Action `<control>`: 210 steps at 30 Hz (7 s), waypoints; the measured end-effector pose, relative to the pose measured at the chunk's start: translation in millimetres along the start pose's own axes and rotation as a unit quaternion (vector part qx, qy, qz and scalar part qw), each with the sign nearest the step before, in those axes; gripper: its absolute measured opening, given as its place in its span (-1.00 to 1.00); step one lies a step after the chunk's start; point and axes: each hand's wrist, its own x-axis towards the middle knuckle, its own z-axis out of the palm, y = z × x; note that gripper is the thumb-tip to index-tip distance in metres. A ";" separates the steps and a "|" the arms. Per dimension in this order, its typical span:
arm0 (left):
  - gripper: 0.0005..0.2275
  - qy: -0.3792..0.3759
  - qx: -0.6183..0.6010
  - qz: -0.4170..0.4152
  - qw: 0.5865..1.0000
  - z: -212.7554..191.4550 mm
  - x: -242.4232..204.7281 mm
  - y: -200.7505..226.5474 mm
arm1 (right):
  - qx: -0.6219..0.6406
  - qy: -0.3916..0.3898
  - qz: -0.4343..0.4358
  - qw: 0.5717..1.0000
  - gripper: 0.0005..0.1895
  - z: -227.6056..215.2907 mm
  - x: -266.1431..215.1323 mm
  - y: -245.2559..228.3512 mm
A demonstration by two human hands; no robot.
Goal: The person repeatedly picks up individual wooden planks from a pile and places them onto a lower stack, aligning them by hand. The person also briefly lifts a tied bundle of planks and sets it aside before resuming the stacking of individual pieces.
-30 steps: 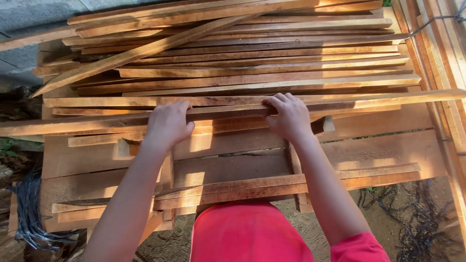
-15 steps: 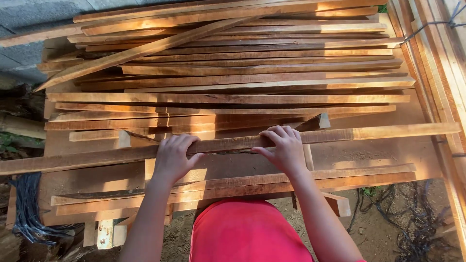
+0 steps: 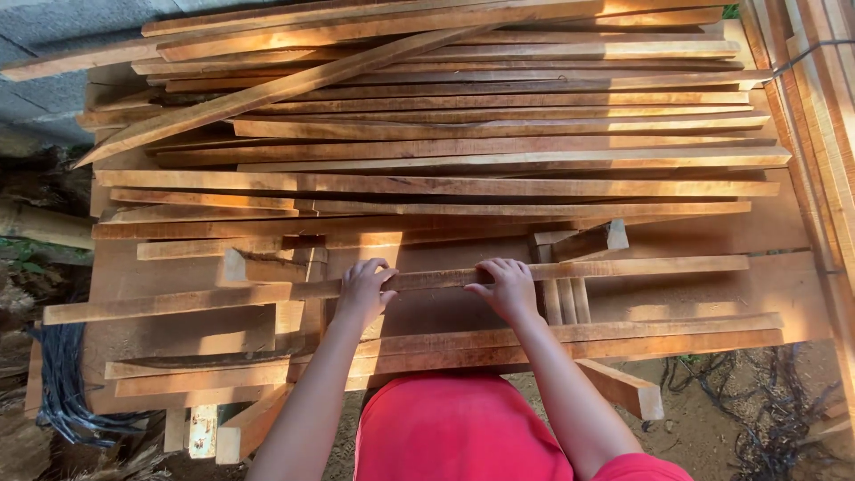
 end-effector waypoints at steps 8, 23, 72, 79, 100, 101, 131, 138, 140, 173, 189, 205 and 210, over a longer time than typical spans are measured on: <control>-0.58 -0.088 0.014 -0.037 0.995 36.8 12.3 -17.0 | -0.007 -0.183 0.083 0.980 -0.51 2.9 12.4 -4.2; 0.01 -0.184 0.078 -0.042 0.979 2.9 -39.9 40.7 | -0.043 -0.219 0.049 0.974 -0.50 22.2 -18.0 -4.1; -0.28 -0.240 -0.020 -0.108 0.964 40.1 -67.3 23.3 | -0.020 -0.308 0.046 0.950 -0.41 11.0 -61.5 -28.6; -0.34 -0.209 -0.037 -0.104 0.972 38.2 -71.7 23.9 | -0.024 -0.322 0.044 0.945 -0.39 13.0 -59.3 -26.4; -0.36 -0.296 0.014 -0.104 0.949 14.8 -47.7 30.4 | 0.017 -0.324 0.077 0.943 -0.46 6.7 -53.5 -28.4; -0.35 -0.314 0.030 -0.103 0.943 16.9 -41.7 29.0 | 0.023 -0.331 0.083 0.940 -0.47 9.1 -52.5 -26.0; -0.74 -0.075 0.181 -0.100 0.975 -39.0 157.7 -21.8 | -0.100 0.078 0.024 0.992 -0.60 32.4 105.7 14.5; -0.74 0.047 0.114 0.002 0.992 -10.4 98.6 -8.7 | -0.125 0.041 -0.009 0.991 -0.50 40.4 68.3 23.5; -0.50 -0.050 0.118 -0.053 0.990 -28.6 88.7 -2.2 | -0.148 0.034 -0.013 0.988 -0.40 39.5 67.5 28.8; -0.96 0.144 0.259 -0.008 0.955 34.2 125.7 -33.2 | -0.269 0.073 -0.018 0.960 -0.53 59.3 95.4 30.2; -0.60 -0.013 0.074 0.114 0.991 -61.5 69.4 -31.4 | -0.223 -0.044 -0.035 0.973 -0.43 29.5 106.4 48.4; -0.58 0.091 0.026 0.200 0.975 -251.9 14.8 44.9 | -0.075 -0.031 -0.085 0.993 -0.44 -232.5 104.8 -56.4; -0.60 0.039 -0.024 0.159 0.986 -261.7 -43.0 68.6 | -0.049 -0.028 -0.083 0.995 -0.50 -248.0 55.3 -82.5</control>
